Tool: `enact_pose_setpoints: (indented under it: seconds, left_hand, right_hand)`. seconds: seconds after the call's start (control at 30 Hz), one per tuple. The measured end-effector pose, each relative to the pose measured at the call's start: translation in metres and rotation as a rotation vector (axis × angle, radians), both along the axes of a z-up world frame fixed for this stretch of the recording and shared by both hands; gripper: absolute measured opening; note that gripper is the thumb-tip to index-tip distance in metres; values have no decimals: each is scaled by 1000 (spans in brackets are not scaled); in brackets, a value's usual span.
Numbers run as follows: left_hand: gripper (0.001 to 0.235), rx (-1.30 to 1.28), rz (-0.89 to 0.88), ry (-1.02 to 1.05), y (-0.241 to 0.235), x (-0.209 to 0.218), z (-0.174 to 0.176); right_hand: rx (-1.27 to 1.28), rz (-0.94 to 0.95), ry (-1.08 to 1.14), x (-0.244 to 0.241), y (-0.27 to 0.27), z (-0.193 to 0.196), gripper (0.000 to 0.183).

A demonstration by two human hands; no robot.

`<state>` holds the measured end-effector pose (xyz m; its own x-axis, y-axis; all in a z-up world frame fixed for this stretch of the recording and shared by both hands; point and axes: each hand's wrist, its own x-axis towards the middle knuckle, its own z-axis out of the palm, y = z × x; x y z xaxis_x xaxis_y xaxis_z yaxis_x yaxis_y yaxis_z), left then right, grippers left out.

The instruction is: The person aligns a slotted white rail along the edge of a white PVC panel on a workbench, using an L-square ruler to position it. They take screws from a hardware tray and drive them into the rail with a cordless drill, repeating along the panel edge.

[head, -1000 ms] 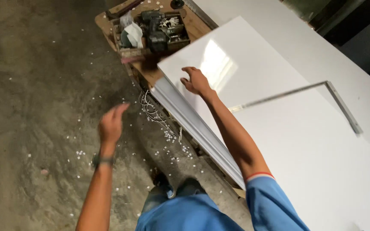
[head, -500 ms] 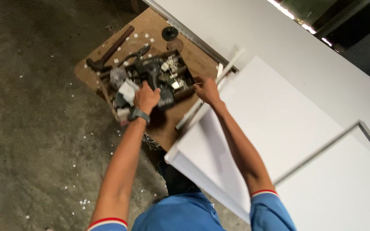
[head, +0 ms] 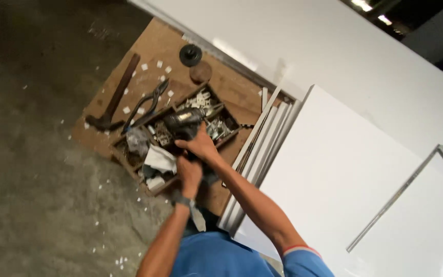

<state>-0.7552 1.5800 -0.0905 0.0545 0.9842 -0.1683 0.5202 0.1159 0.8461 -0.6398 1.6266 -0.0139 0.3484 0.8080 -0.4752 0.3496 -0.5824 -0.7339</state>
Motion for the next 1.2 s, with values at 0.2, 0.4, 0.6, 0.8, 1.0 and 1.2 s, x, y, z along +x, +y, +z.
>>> enact_pose_setpoints:
  seconds: [0.2, 0.4, 0.6, 0.8, 1.0, 1.2]
  left_hand:
    - [36, -151, -606, -368, 2, -14, 150]
    - [29, 211, -718, -156, 155, 40, 96]
    - [43, 371, -1152, -321, 87, 213, 131]
    - [83, -137, -1159, 79, 15, 319, 148]
    - [86, -209, -1004, 19, -11, 301, 71]
    - [80, -177, -990, -64, -11, 255, 62]
  right_hand:
    - [290, -331, 251, 49, -62, 152, 52]
    - [697, -612, 533, 59, -188, 269, 58]
    - [770, -876, 120, 16, -301, 281, 73]
    - [-67, -1126, -509, -47, -400, 198, 48]
    - [104, -1281, -165, -79, -383, 203, 41]
    - [126, -1225, -93, -59, -361, 232, 73]
